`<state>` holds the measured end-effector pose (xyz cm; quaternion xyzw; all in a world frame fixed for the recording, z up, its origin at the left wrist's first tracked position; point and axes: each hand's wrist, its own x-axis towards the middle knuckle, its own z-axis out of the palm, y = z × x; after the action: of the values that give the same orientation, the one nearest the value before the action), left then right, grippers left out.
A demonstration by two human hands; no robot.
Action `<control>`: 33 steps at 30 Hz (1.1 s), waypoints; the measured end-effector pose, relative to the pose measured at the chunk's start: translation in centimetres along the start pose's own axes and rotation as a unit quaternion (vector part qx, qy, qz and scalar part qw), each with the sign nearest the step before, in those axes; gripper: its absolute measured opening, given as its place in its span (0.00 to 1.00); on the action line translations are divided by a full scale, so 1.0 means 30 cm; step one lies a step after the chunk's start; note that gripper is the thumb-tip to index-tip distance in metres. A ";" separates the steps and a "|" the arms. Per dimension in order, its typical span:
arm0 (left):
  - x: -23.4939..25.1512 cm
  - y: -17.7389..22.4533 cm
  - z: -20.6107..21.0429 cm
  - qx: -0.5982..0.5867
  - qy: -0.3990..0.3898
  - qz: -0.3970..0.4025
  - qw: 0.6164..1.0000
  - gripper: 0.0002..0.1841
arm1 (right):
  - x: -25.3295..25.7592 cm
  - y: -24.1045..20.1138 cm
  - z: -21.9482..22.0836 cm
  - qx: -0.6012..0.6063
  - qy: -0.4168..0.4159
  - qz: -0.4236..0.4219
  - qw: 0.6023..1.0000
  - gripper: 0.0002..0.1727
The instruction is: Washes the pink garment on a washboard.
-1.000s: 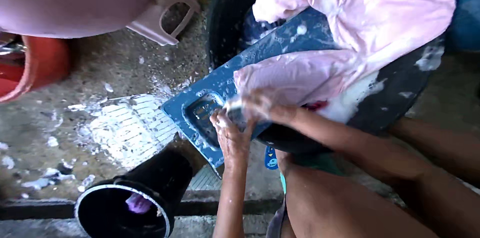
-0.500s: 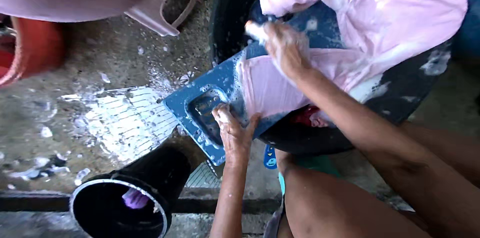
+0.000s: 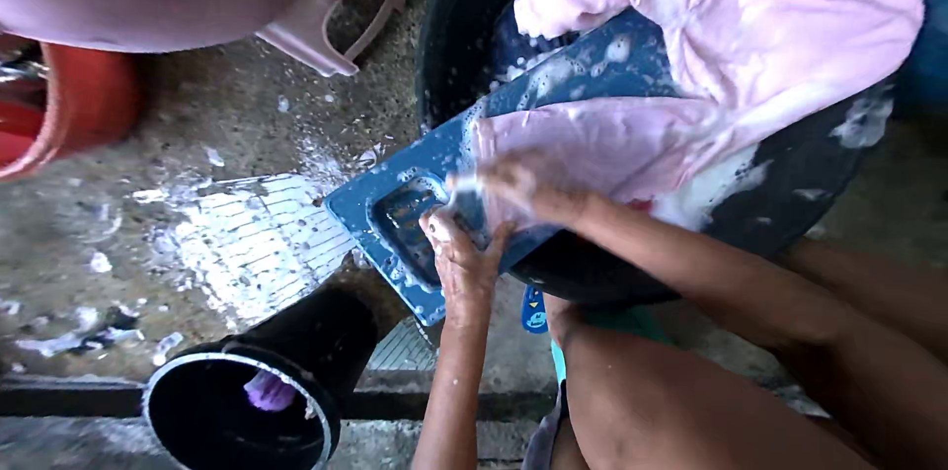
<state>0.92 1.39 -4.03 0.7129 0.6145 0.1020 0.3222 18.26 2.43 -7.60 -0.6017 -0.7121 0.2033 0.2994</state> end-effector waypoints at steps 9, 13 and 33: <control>-0.004 0.004 -0.011 0.015 0.001 0.025 1.000 0.41 | -0.153 -0.065 0.000 -0.005 0.031 0.104 0.994 0.15; -0.019 0.007 -0.004 0.035 0.005 0.018 0.999 0.41 | -0.251 0.280 -0.149 -0.092 0.072 0.342 0.932 0.21; 0.225 0.278 0.153 0.153 0.027 0.111 0.982 0.22 | -0.354 0.303 -0.368 0.107 0.335 0.493 0.796 0.24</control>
<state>11.68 5.90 -4.38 0.8148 0.5479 0.0607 0.1793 33.37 -6.98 -7.28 -0.8660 -0.1482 0.1840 0.4407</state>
